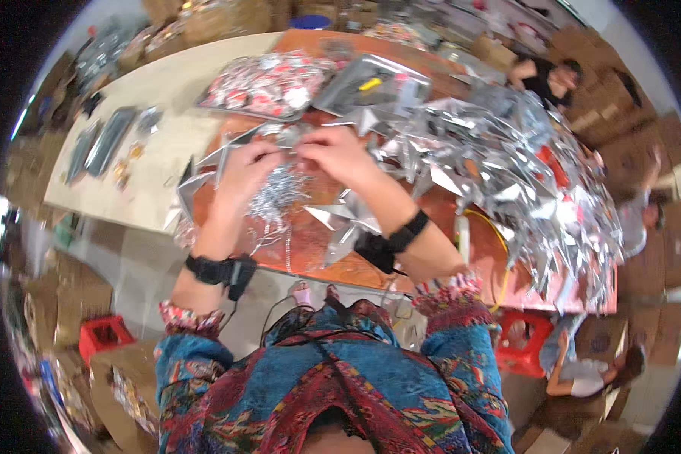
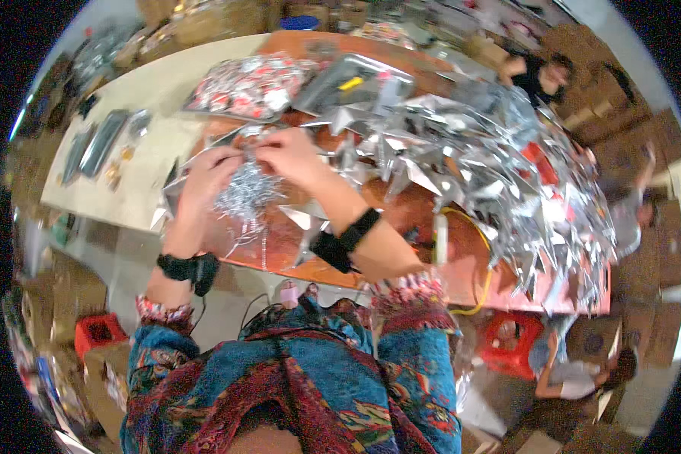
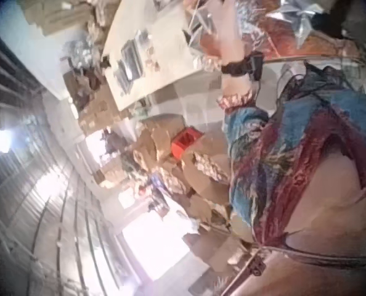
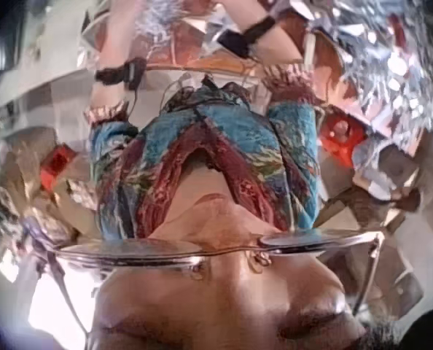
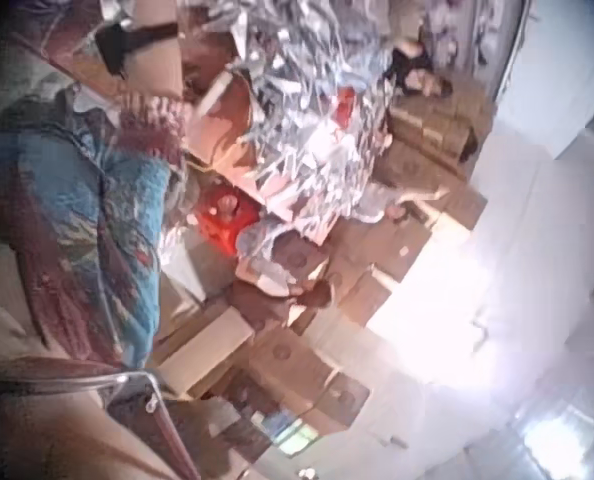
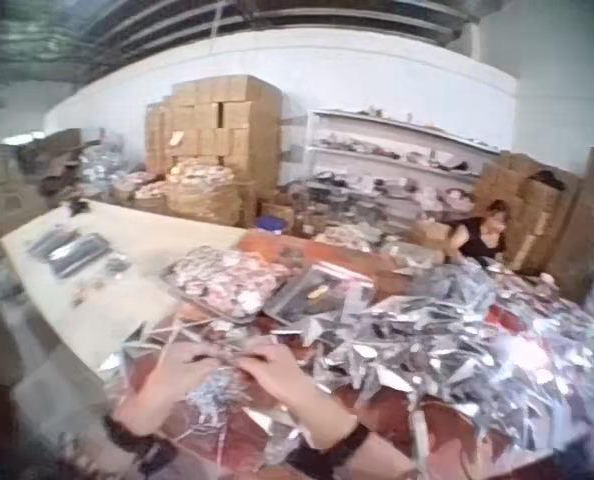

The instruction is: Applying glue and stuffing to manufacture decorative silver stars.

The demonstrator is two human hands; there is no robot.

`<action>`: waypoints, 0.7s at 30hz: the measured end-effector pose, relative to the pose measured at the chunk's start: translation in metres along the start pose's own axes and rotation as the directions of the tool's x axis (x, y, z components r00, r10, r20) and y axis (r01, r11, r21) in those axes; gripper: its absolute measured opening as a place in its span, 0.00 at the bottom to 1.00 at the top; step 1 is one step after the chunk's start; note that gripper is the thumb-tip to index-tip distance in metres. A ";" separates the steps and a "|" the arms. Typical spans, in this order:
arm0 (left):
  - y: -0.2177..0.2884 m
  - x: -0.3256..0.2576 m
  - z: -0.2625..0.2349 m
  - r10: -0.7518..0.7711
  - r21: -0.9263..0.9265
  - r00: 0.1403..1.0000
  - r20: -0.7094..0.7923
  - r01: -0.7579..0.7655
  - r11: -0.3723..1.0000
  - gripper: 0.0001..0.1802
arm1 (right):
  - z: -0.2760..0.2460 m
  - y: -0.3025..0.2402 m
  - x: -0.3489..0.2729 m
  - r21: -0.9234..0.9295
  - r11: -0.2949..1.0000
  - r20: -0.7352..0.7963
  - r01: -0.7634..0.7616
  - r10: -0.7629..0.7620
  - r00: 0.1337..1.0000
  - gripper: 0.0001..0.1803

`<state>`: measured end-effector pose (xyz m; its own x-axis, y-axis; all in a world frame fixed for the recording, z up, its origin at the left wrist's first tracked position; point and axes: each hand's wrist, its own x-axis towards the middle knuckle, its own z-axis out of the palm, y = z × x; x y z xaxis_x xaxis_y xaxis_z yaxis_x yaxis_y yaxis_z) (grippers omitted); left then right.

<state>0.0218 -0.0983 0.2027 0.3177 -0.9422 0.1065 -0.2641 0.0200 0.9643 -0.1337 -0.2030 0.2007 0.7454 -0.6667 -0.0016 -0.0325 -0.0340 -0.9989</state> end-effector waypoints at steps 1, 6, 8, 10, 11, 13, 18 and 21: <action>0.000 0.002 -0.001 0.010 0.079 1.000 0.010 -0.011 0.997 0.09 | -0.002 0.000 -0.002 0.101 0.995 0.065 -0.009 0.002 0.998 0.10; 0.001 -0.003 0.005 -0.071 -0.037 0.997 0.004 0.072 0.997 0.10 | 0.000 0.000 -0.005 0.189 0.976 0.048 -0.110 0.103 0.994 0.10; 0.001 -0.003 0.006 -0.006 -0.053 1.000 0.004 0.006 0.999 0.08 | 0.000 0.002 -0.005 0.186 0.974 0.052 -0.133 0.125 0.991 0.10; 0.000 -0.003 0.007 -0.006 -0.067 1.000 0.028 0.008 0.998 0.08 | -0.001 0.003 -0.006 0.148 0.984 0.068 -0.096 0.086 0.994 0.11; -0.002 -0.003 0.006 -0.007 -0.071 1.000 0.024 0.008 0.997 0.08 | -0.001 0.004 -0.006 0.160 0.982 0.072 -0.105 0.095 0.993 0.10; -0.005 -0.004 0.005 -0.041 -0.064 0.998 0.040 0.043 0.997 0.11 | -0.001 0.004 -0.006 0.104 0.992 0.059 -0.074 0.068 0.996 0.10; -0.016 -0.006 0.002 -0.078 -0.079 0.995 0.064 0.083 0.993 0.12 | 0.000 0.001 -0.007 -0.059 0.994 -0.063 0.089 -0.093 0.994 0.07; -0.022 -0.007 -0.010 -0.024 -0.181 0.981 0.194 0.060 0.982 0.09 | -0.007 -0.008 -0.007 -0.121 0.975 -0.106 0.187 -0.200 0.974 0.07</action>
<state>0.0343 -0.0886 0.1836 0.1413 -0.9894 0.0340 -0.0750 0.0235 0.9969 -0.1433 -0.2036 0.2090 0.6619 -0.7215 0.2031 0.0270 -0.2478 -0.9684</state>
